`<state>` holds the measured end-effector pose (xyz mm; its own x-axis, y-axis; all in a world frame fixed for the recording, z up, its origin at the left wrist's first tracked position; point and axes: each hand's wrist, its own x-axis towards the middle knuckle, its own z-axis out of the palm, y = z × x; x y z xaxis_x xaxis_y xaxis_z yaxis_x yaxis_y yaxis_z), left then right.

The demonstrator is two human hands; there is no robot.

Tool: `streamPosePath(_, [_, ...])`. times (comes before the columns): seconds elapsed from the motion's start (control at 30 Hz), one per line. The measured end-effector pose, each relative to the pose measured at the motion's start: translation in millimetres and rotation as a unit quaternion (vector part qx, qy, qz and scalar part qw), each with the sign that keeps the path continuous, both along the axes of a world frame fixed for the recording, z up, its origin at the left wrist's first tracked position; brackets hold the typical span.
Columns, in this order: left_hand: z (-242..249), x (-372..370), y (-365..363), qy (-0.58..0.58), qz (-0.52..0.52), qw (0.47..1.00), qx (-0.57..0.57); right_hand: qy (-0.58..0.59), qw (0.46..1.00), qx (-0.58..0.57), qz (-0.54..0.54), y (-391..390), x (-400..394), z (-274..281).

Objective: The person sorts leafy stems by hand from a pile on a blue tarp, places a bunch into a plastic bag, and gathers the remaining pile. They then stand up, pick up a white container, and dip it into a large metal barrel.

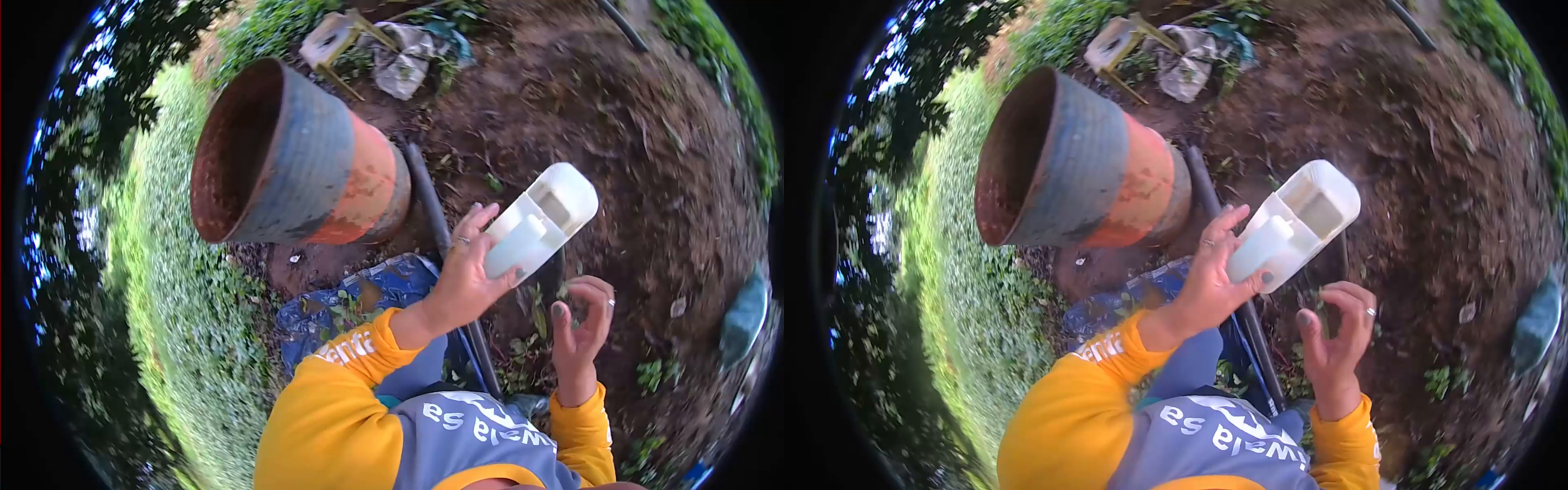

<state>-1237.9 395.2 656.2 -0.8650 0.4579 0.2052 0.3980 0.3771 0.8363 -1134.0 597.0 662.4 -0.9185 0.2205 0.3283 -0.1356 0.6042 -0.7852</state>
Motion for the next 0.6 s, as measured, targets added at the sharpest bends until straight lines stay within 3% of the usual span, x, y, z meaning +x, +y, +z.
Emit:
streamPosePath(0.03, [17.5, -13.5, -22.7, 0.03, 0.034, 0.999, 0.017, -0.069, 0.986, -0.129, 0.084, -41.0, -38.2, 23.6])
streamPosePath(0.1, [46.4, -31.6, -57.8, 0.087, 0.029, 0.989, 0.117, -0.056, 0.936, -0.317, 0.14, -128.2, -101.0, 60.5])
streamPosePath(0.13, [60.3, -41.6, -73.3, 0.117, 0.008, 0.978, 0.175, -0.055, 0.925, -0.341, 0.159, -159.9, -126.5, 87.2])
streamPosePath(0.23, [110.9, -79.4, -155.6, 0.214, 0.054, 0.97, 0.106, -0.058, 0.897, -0.373, 0.231, -221.3, -193.1, 140.0])
streamPosePath(0.3, [129.2, -90.6, -225.2, 0.316, 0.099, 0.942, -0.049, -0.01, 0.894, -0.341, 0.29, -259.3, -236.5, 153.1])
streamPosePath(0.37, [104.2, -102.6, -302.9, 0.375, 0.24, 0.884, -0.138, -0.02, 0.865, -0.31, 0.393, -301.8, -289.1, 153.1])
streamPosePath(0.4, [66.6, -118.5, -337.7, 0.301, 0.351, 0.857, -0.228, -0.064, 0.871, -0.237, 0.426, -322.0, -335.1, 139.8])
streamPosePath(0.43, [37.5, -107.4, -395.6, 0.209, 0.489, 0.788, -0.31, -0.1, 0.853, -0.153, 0.489, -383.6, -379.4, 128.5])
streamPosePath(0.5, [-12.1, -92.7, -412.1, 0.149, 0.463, 0.792, -0.368, -0.018, 0.86, -0.022, 0.509, -433.8, -430.2, 75.9])
streamPosePath(0.6, [-18.4, -97.7, -393.8, 0.066, 0.501, 0.762, -0.406, 0.034, 0.844, 0.168, 0.509, -480.0, -490.1, -12.6])
